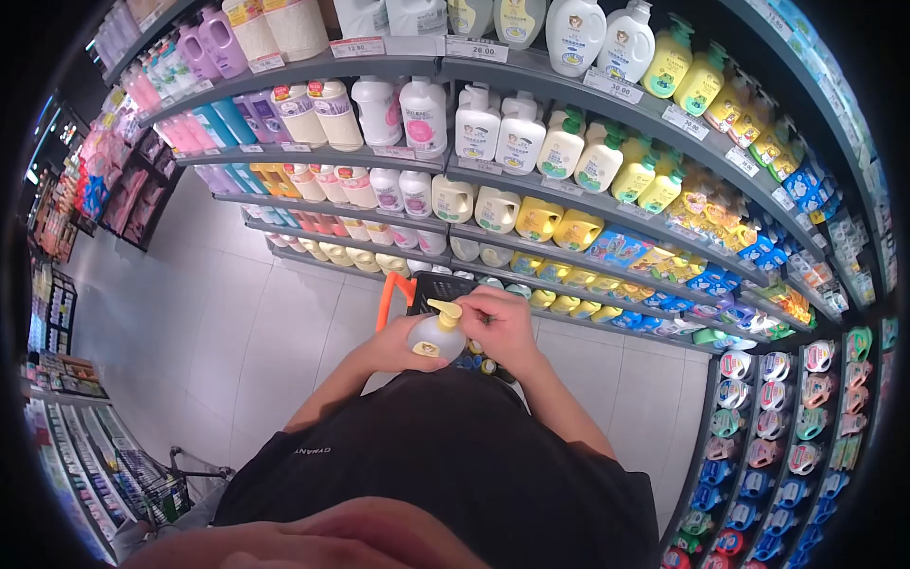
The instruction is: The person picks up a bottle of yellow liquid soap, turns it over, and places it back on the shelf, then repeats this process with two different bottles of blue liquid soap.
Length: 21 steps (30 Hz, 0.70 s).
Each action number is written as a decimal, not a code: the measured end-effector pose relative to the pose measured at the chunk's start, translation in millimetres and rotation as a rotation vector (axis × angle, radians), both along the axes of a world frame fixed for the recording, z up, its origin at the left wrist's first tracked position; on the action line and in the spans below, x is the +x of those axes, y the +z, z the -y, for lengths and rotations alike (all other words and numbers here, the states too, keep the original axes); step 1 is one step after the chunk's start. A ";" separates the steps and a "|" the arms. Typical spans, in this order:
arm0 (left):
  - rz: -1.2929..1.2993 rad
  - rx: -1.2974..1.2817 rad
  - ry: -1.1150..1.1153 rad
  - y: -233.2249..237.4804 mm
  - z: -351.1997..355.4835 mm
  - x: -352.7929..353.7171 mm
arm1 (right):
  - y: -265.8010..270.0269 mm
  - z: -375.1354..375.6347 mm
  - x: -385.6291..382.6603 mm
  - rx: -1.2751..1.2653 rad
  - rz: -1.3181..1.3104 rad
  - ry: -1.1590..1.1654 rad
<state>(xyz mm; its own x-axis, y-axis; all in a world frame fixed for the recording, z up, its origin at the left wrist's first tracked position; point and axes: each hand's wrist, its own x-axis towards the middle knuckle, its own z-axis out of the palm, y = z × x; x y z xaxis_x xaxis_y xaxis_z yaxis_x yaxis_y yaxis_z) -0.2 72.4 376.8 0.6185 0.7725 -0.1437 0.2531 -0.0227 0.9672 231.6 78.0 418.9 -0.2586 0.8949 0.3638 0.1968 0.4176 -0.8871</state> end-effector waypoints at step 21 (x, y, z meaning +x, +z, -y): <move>0.029 0.013 0.287 5.4 12.8 -16.5 | 182.7 -301.9 -19.0 0.299 0.297 -0.173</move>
